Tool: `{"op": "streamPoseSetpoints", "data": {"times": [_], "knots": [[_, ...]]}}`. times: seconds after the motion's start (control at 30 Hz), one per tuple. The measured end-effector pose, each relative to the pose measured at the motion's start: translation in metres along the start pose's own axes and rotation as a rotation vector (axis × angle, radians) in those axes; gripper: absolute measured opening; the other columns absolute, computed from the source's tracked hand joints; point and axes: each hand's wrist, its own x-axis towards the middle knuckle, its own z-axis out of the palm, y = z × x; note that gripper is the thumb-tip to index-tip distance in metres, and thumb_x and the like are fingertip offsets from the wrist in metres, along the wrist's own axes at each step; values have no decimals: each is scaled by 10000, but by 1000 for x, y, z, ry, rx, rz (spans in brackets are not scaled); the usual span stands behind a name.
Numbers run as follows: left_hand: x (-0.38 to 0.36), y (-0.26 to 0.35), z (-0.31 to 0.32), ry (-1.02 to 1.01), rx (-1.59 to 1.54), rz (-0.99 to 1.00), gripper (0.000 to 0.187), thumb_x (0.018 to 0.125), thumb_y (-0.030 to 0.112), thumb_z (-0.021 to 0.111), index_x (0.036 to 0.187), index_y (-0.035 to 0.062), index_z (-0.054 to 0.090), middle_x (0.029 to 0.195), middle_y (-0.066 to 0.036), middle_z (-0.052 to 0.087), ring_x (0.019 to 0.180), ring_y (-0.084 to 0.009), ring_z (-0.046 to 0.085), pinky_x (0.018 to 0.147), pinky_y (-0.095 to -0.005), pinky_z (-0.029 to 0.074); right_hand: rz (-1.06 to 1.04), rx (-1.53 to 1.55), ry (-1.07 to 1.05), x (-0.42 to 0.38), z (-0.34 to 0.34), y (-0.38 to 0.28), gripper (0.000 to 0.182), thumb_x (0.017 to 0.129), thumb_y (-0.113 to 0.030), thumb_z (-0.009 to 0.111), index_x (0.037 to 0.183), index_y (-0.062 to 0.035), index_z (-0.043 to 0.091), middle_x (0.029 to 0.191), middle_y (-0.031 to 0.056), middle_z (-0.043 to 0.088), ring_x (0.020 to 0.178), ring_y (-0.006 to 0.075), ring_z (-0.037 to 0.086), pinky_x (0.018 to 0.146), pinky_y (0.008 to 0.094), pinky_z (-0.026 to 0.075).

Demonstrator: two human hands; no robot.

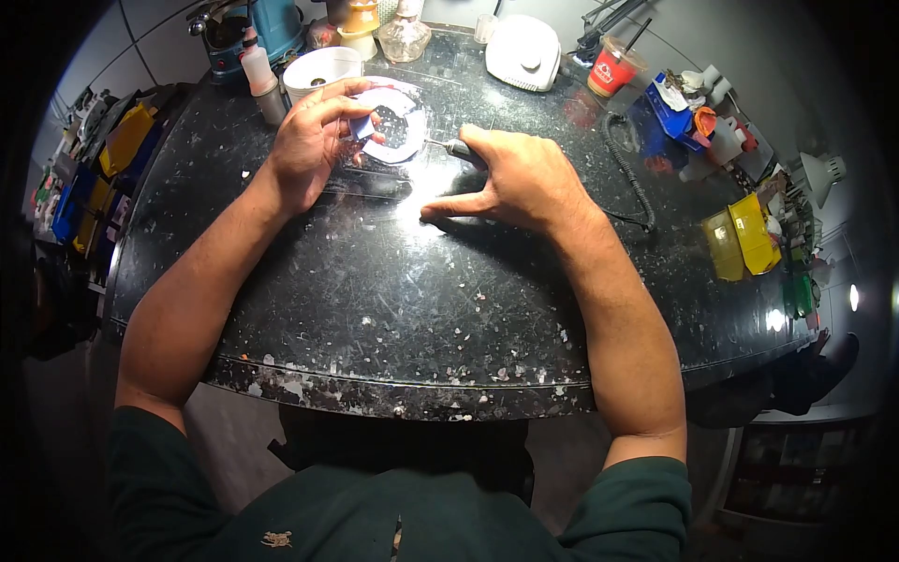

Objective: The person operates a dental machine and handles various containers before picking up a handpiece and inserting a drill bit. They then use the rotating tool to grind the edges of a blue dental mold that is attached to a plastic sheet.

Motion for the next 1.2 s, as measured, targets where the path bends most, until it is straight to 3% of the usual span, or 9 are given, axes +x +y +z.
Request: {"op": "streamPoseSetpoints", "data": {"times": [0.07, 0.13, 1.2], "knots": [[0, 2, 1, 7, -48, -30, 310, 983, 110, 492, 1232, -53, 578, 1289, -115, 581, 908, -156, 679, 641, -212, 550, -3, 1, -2, 0, -1, -1, 695, 638, -618, 840, 810, -23, 525, 659, 106, 536, 600, 262, 553, 596, 374, 476], [0, 2, 2, 12, -60, -32, 312, 982, 110, 491, 1233, -53, 577, 1272, -117, 588, 901, -155, 680, 636, -211, 550, 53, -27, -79, 1, -6, -4, 694, 653, -692, 773, 837, -55, 567, 777, 137, 651, 762, 352, 663, 672, 429, 526], [7, -10, -5, 43, -93, -38, 371, 951, 151, 516, 1278, -20, 554, 990, -94, 669, 828, -144, 685, 603, -213, 522, 55, -24, -105, 1, -4, -3, 690, 662, -697, 761, 854, -59, 581, 784, 145, 662, 774, 361, 667, 684, 437, 529]]}}
